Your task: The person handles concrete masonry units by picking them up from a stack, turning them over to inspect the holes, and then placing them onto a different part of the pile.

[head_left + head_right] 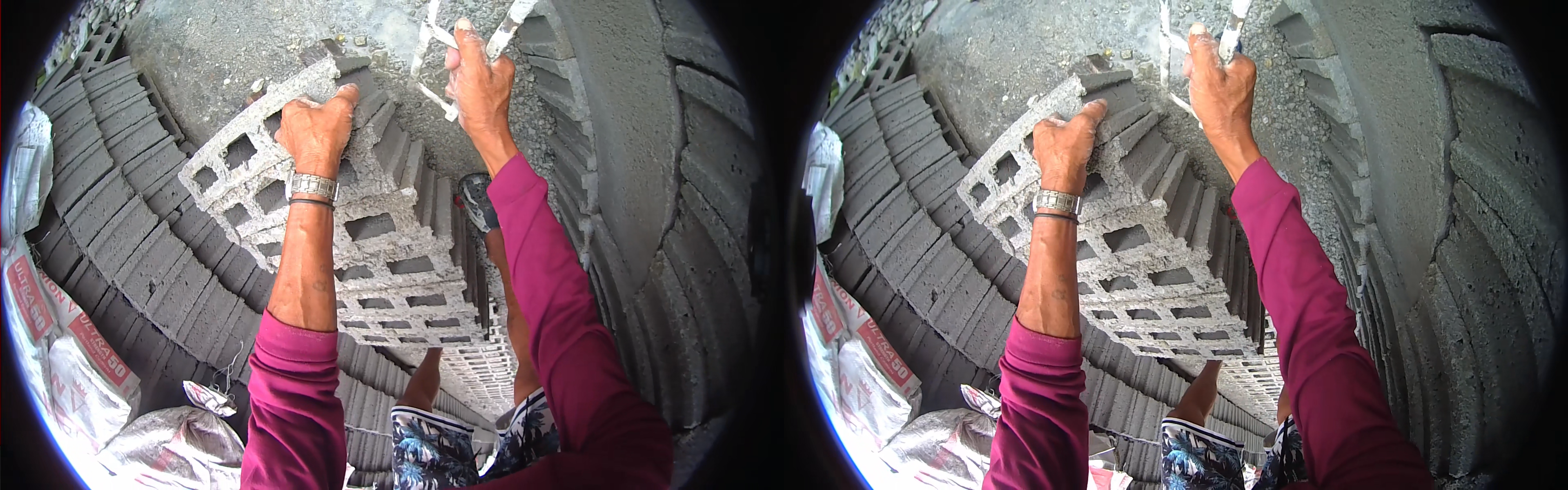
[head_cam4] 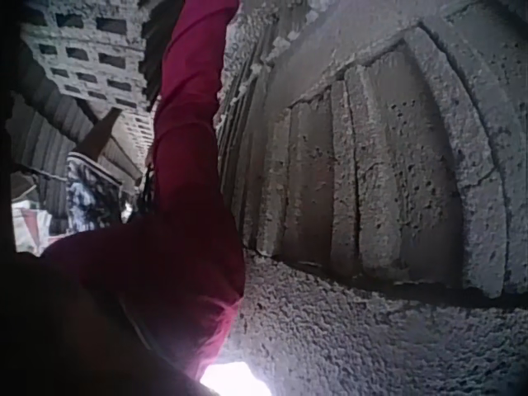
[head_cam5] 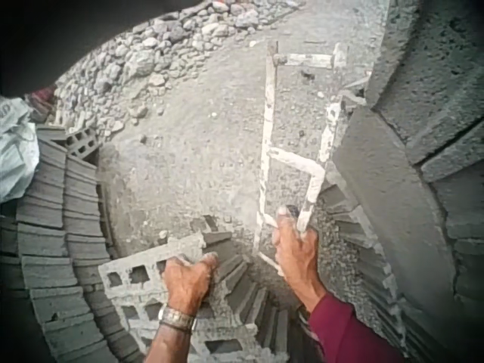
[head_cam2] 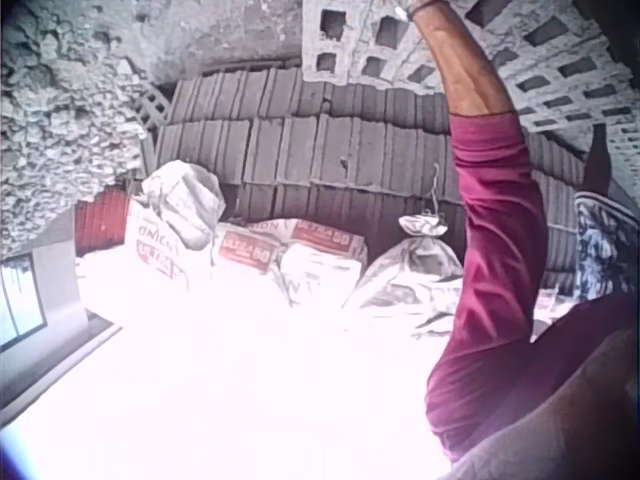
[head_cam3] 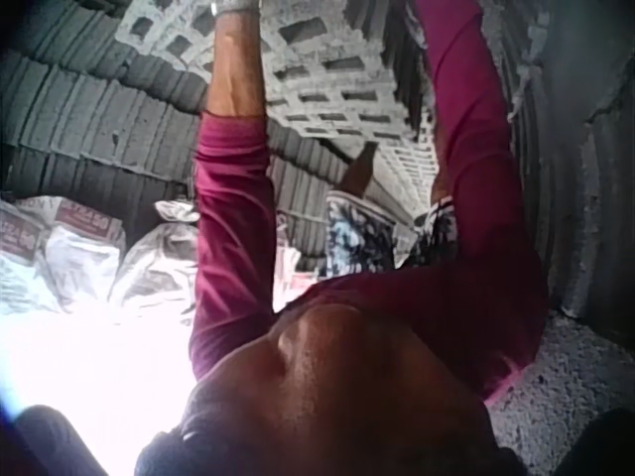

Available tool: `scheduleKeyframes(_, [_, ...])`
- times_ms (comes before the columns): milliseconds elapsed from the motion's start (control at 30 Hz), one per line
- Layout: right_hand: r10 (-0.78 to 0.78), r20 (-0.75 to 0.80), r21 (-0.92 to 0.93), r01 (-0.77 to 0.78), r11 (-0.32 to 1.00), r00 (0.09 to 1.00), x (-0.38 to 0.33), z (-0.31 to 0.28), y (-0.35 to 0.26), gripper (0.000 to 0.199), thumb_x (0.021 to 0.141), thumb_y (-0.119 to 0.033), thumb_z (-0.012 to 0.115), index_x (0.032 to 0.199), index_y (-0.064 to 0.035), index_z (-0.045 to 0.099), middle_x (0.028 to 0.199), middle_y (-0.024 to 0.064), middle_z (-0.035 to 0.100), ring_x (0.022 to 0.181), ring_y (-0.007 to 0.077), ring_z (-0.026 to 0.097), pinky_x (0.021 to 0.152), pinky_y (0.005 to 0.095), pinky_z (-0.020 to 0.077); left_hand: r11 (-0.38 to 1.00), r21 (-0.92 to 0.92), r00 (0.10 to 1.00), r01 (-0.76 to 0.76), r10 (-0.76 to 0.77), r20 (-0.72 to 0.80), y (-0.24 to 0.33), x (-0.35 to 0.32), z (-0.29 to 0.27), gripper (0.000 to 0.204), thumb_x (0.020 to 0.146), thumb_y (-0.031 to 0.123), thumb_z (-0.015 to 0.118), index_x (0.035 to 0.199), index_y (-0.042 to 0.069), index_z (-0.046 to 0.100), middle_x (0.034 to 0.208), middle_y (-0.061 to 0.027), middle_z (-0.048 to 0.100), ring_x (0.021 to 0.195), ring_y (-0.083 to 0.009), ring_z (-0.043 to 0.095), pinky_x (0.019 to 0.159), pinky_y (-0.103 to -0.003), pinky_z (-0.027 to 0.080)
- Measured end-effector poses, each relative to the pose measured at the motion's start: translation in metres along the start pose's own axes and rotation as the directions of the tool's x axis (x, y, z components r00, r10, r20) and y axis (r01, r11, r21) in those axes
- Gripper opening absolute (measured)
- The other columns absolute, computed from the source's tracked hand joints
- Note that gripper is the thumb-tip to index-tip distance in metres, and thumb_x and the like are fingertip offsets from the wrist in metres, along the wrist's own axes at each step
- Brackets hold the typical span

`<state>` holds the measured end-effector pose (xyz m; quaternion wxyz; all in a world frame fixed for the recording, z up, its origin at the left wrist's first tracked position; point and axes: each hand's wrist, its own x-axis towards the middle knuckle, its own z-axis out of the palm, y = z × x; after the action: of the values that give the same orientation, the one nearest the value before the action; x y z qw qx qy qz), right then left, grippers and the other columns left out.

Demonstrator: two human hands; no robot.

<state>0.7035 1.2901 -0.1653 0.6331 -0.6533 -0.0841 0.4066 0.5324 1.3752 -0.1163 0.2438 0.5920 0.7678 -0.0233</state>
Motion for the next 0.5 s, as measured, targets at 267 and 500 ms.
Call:
scheduleKeyframes(267, [-0.151, 0.058, -0.176, 0.158, 0.972, 0.987, 0.029, -0.011, -0.009, 0.038, 0.096, -0.033, 0.055, 0.070, -0.0062, 0.064, 0.059, 0.0057, 0.061, 0.043, 0.0095, 0.051, 0.036, 0.0267, 0.0354, 0.979, -0.192, 0.998, -0.066, 0.062, -0.027, -0.004, -0.004, -0.005, 0.049, 0.067, 0.036, 0.081, 0.063, -0.007, 0.059, 0.062, -0.0180, 0.063, 0.061, -0.0309, 0.061, 0.070, -0.045, 0.050])
scheduleKeyframes(500, [-0.189, -0.119, -0.169, 0.168, 0.971, 0.975, 0.047, 0.032, -0.046, 0.046, 0.096, -0.037, 0.056, 0.064, -0.0039, 0.057, 0.059, 0.0014, 0.053, 0.055, 0.0154, 0.049, 0.056, 0.0332, 0.0394, 0.987, -0.135, 0.995, -0.087, 0.079, -0.069, -0.007, -0.005, 0.006, 0.056, 0.066, 0.040, 0.082, 0.058, -0.009, 0.055, 0.058, -0.0207, 0.059, 0.057, -0.0331, 0.058, 0.066, -0.047, 0.049])
